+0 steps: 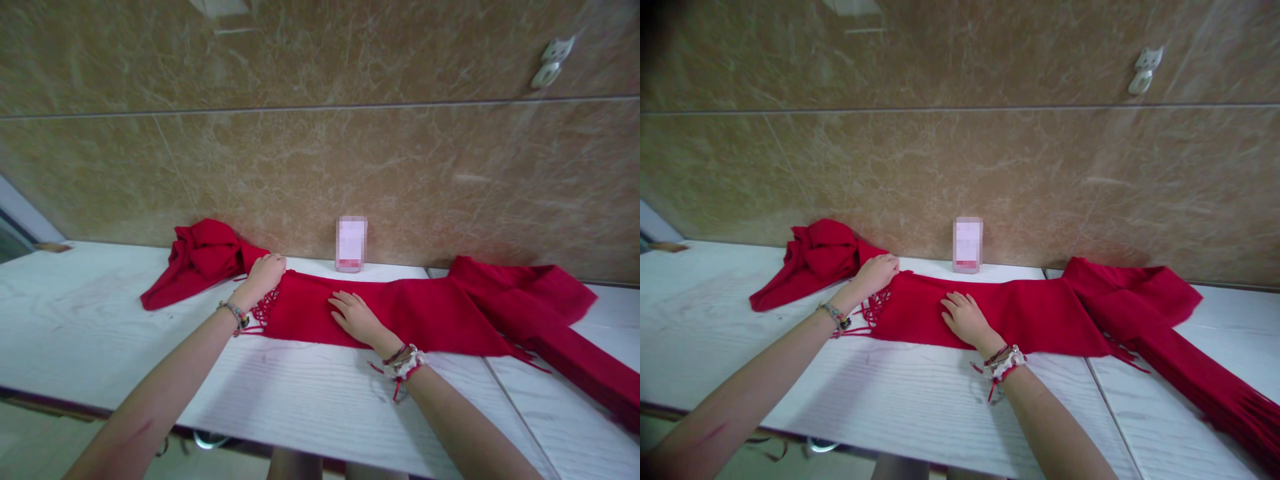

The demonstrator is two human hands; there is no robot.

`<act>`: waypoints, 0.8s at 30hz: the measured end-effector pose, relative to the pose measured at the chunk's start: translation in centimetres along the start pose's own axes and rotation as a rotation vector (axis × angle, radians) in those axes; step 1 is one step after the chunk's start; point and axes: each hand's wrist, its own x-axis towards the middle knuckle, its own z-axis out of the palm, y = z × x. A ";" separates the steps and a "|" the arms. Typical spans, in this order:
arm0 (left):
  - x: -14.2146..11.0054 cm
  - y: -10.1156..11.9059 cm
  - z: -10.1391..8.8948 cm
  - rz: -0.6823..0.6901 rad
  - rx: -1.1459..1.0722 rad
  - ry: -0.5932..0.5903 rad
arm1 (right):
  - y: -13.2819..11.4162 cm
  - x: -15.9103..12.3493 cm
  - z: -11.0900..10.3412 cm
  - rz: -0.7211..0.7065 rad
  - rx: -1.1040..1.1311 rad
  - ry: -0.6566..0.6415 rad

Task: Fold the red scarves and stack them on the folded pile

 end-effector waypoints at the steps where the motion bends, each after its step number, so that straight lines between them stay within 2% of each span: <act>1: 0.4 -0.2 -0.1 0.001 0.009 -0.008 | 0.0 0.0 0.0 -0.001 0.002 -0.003; 6: 1.8 -0.1 1.0 0.073 0.022 -0.024 | -0.1 0.0 -0.1 0.003 0.009 -0.002; 9: 1.0 0.7 1.8 0.144 0.016 0.039 | -0.2 -0.1 -0.2 0.012 -0.013 -0.005; 11: -0.1 1.1 2.4 0.250 -0.020 0.069 | -0.3 -0.2 -0.3 0.042 -0.043 -0.015; 14: -1.9 0.7 3.6 0.436 -0.102 -0.066 | -0.5 -0.3 -0.4 0.077 -0.087 -0.034; 16: -2.7 -0.4 4.2 0.424 -0.110 -0.171 | -0.6 -0.3 -0.5 0.085 -0.105 -0.047; 18: -3.2 -1.7 4.5 0.346 -0.079 -0.191 | -0.5 -0.3 -0.5 0.088 -0.113 -0.054; 21: -3.4 -2.7 4.2 0.290 -0.027 -0.116 | -0.5 -0.3 -0.5 0.087 -0.113 -0.060; 24: -3.4 -1.1 3.7 0.317 -0.013 0.032 | -0.5 -0.3 -0.5 0.088 -0.107 -0.058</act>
